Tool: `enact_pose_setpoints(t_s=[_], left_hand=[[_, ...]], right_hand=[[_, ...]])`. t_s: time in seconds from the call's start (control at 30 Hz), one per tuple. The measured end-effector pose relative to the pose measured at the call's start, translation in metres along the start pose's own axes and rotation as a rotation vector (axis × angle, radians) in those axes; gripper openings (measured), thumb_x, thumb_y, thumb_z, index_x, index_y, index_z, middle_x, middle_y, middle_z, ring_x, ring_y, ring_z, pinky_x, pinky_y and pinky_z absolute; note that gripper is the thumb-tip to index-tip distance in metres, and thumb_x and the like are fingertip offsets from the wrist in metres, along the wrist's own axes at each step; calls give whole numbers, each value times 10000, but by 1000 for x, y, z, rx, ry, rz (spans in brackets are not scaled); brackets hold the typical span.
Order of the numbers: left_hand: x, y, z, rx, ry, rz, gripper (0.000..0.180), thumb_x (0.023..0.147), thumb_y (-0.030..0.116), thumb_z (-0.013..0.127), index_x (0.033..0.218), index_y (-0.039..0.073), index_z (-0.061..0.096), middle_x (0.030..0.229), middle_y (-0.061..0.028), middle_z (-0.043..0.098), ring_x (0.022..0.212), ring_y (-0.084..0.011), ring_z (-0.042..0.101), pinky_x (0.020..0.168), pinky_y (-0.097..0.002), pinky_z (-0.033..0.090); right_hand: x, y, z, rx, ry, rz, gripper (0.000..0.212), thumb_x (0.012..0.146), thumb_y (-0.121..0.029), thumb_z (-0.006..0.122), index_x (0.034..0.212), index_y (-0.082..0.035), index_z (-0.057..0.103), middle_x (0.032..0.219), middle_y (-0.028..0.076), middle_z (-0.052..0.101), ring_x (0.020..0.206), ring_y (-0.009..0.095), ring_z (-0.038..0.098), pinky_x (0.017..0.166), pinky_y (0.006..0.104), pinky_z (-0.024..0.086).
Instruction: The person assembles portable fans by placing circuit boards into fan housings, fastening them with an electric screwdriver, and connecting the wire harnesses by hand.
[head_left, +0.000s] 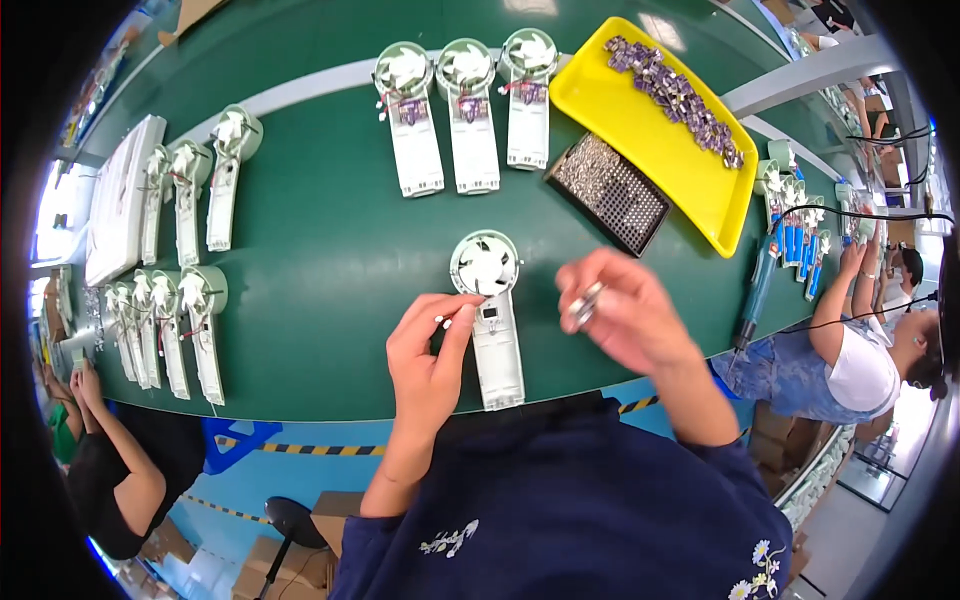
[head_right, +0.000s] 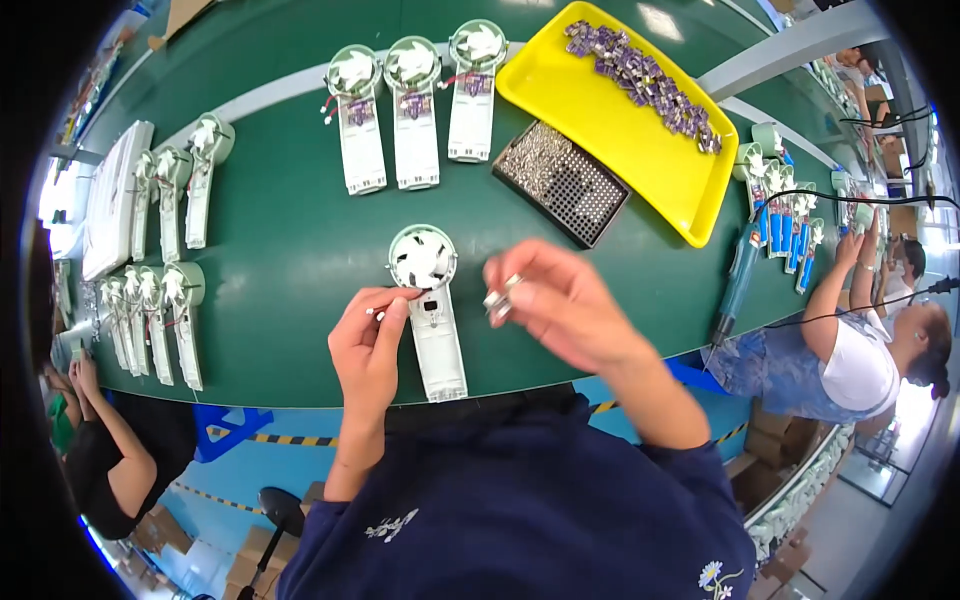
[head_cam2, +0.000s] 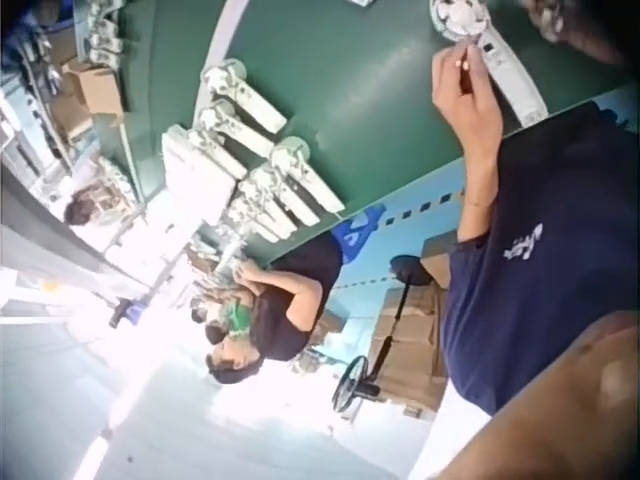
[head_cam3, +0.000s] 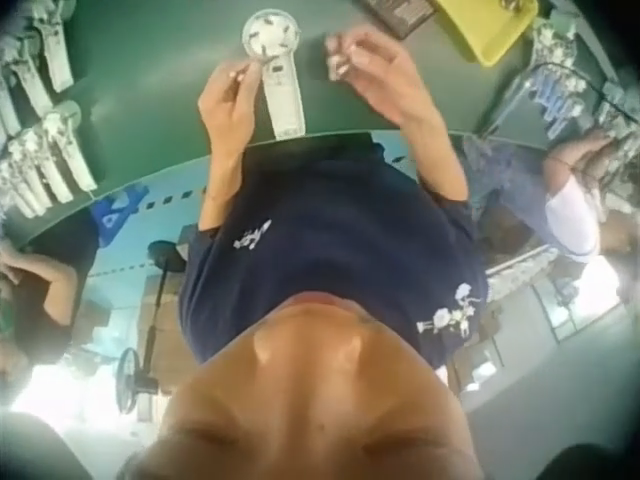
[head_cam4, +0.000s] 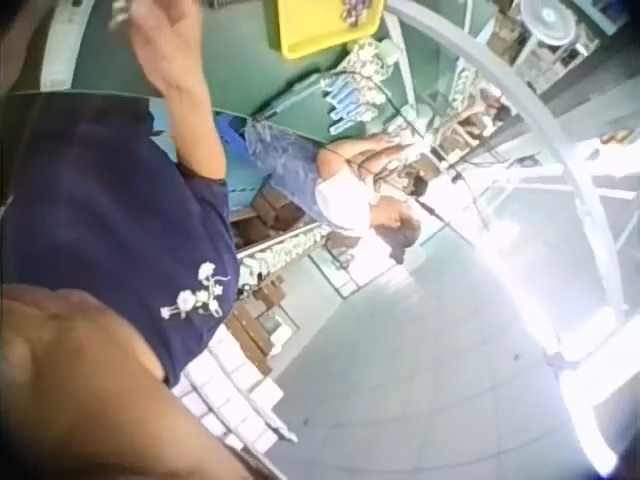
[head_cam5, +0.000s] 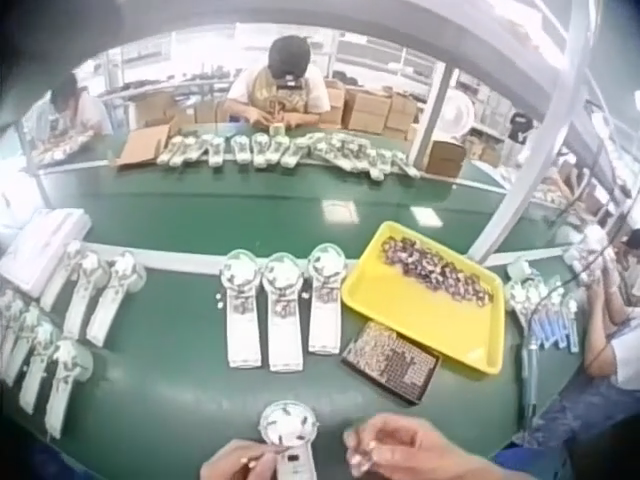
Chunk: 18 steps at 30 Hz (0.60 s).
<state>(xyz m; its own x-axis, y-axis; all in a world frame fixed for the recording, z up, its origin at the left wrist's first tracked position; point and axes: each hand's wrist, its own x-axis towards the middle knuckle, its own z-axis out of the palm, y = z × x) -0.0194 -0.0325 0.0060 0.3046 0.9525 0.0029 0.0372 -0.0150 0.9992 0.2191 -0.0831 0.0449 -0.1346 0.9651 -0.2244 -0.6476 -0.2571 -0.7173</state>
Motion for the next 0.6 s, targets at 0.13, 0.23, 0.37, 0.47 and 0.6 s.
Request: enact_pose_setpoints(t_s=[0.13, 0.23, 0.37, 0.47, 0.6], left_hand=[[0, -2, 1, 8, 11, -12, 129, 994, 36, 654, 1078, -16, 738, 954, -94, 702, 845, -152, 639, 750, -268, 490], [-2, -6, -1, -13, 40, -10, 124, 996, 40, 650, 1077, -10, 730, 957, -95, 699, 846, -166, 650, 750, -280, 504], [-3, -5, -1, 6, 54, 7, 116, 993, 38, 650, 1066, -8, 728, 951, -98, 702, 841, -182, 661, 754, -293, 515], [-2, -3, 0, 51, 64, -3, 101, 991, 36, 651, 1048, -3, 725, 943, -99, 706, 826, -196, 668, 757, -302, 521], [-1, -3, 3, 135, 100, 60, 85, 986, 26, 654, 1034, 3, 720, 924, -95, 701, 783, -192, 660, 701, -304, 514]], right_hand=[[-3, 40, 16, -309, 279, 42, 231, 1002, -81, 684, 1216, -8, 639, 1089, 80, 639, 888, 134, 663, 794, 263, 565], [-1, 54, 25, -582, 302, -96, 296, 969, -7, 705, 1259, 31, 660, 1089, 71, 644, 927, 139, 669, 831, 263, 571], [1, 41, 38, -896, 211, -115, 369, 879, 60, 771, 1239, 32, 695, 1114, 98, 666, 955, 155, 679, 878, 287, 587], [1, 34, 40, -1024, 188, -193, 374, 839, 33, 815, 1201, 20, 720, 1052, 108, 705, 956, 147, 665, 809, 284, 580], [14, 41, 43, -1160, 169, -226, 390, 785, -4, 858, 1157, 3, 740, 968, 96, 728, 924, 176, 660, 764, 305, 553]])
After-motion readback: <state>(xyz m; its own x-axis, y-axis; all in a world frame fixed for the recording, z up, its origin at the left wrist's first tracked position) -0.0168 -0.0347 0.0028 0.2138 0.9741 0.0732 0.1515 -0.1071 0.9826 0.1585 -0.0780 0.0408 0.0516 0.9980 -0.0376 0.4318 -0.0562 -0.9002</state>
